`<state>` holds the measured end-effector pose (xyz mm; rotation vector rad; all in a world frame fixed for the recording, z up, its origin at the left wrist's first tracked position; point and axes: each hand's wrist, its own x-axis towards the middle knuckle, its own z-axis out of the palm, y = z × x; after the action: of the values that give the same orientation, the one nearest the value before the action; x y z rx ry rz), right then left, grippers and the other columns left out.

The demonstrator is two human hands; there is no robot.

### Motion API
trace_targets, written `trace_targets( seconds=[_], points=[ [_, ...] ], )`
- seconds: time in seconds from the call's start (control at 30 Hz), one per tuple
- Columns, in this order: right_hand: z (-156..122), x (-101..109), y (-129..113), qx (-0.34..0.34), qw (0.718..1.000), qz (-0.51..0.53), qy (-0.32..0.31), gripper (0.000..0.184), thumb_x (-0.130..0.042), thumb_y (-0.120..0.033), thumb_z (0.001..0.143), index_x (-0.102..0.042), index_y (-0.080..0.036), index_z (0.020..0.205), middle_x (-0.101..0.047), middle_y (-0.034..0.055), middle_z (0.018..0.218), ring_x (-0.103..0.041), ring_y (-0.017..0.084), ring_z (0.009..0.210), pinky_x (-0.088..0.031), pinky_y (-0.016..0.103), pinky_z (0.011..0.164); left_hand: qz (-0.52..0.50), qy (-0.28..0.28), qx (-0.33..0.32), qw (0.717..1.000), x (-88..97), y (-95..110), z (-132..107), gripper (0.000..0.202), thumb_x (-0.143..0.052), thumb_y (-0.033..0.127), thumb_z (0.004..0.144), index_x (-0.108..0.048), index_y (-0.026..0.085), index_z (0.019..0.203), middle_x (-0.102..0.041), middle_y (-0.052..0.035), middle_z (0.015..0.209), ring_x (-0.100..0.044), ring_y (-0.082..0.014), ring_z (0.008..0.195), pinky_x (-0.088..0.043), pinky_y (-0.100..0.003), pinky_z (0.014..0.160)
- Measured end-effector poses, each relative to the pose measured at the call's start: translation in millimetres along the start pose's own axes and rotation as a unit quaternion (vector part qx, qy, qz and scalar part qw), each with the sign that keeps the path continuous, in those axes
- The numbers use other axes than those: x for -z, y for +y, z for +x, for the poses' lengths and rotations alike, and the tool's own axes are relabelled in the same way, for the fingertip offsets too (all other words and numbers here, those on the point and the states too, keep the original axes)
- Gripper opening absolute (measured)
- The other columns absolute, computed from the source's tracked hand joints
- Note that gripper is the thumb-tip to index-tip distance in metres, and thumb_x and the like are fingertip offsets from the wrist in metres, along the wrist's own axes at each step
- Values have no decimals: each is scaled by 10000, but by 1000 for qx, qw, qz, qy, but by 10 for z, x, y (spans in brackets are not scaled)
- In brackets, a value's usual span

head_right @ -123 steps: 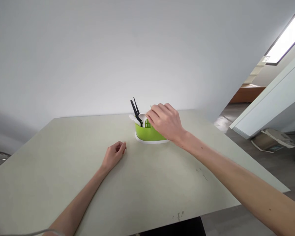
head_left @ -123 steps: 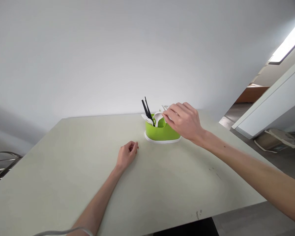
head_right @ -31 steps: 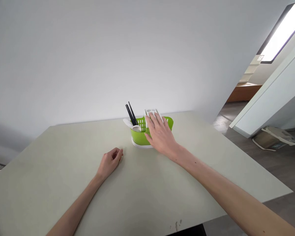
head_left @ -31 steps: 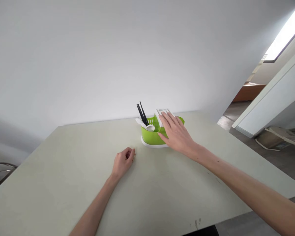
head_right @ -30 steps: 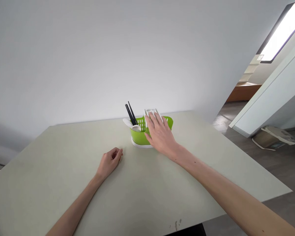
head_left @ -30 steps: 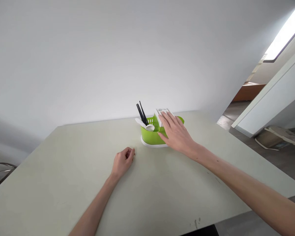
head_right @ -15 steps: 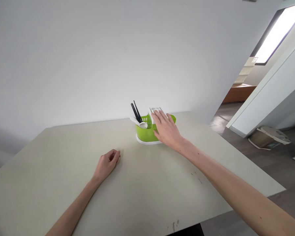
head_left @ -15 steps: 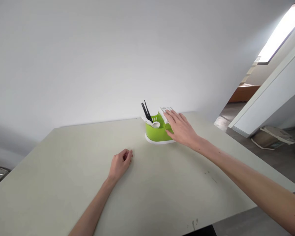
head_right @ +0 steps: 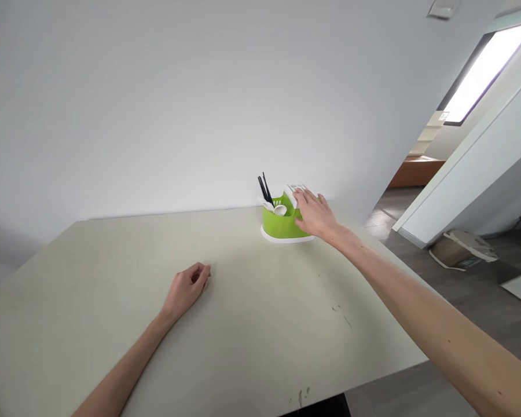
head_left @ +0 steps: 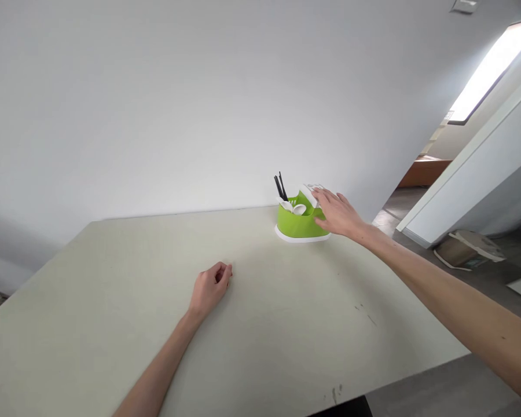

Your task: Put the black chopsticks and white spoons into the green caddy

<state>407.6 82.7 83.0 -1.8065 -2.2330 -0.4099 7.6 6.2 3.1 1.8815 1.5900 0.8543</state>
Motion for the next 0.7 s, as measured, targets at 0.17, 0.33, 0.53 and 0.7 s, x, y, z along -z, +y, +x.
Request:
trace_targets(
  seconds=[0.17, 0.33, 0.53, 0.7],
  points=[
    [32, -16, 240, -35, 999, -25, -33, 782, -568, -303, 872, -286, -151, 1586, -351, 181, 1699, -294, 333, 1579, -290, 607, 1253, 2, -1, -2, 1000, -17, 11, 0, 428, -450, 555, 974, -560, 219, 733, -570, 22, 612, -452, -146, 581, -363, -271, 606],
    [65, 16, 484, -72, 995, -41, -56, 803, -593, -308, 859, -293, -147, 1587, -363, 186, 1692, -279, 388, 1577, -279, 648, 1240, 2, 1, -7, 1000, -7, 45, -3, 423, -443, 545, 977, -567, 221, 736, -591, 13, 626, -469, -149, 578, -364, -273, 595],
    [-213, 80, 558, -101, 993, -43, -31, 882, -594, -369, 888, -178, -154, 1635, -181, 225, 1749, -224, 444, 1585, -299, 680, 1210, 7, 2, -8, 1000, -23, 39, 13, 412, -446, 539, 972, -582, 223, 744, -598, 12, 619, -480, -153, 578, -377, -278, 609],
    [-937, -30, 152, -68, 994, -7, 90, 785, -473, -386, 1004, -125, -163, 1672, -84, 191, 1765, -248, 419, 1585, -391, 602, 1186, 12, -1, -7, 1000, -49, 37, 5, 415, -436, 536, 977, -570, 224, 739, -584, 18, 615, -465, -150, 580, -367, -277, 610]
  ],
)
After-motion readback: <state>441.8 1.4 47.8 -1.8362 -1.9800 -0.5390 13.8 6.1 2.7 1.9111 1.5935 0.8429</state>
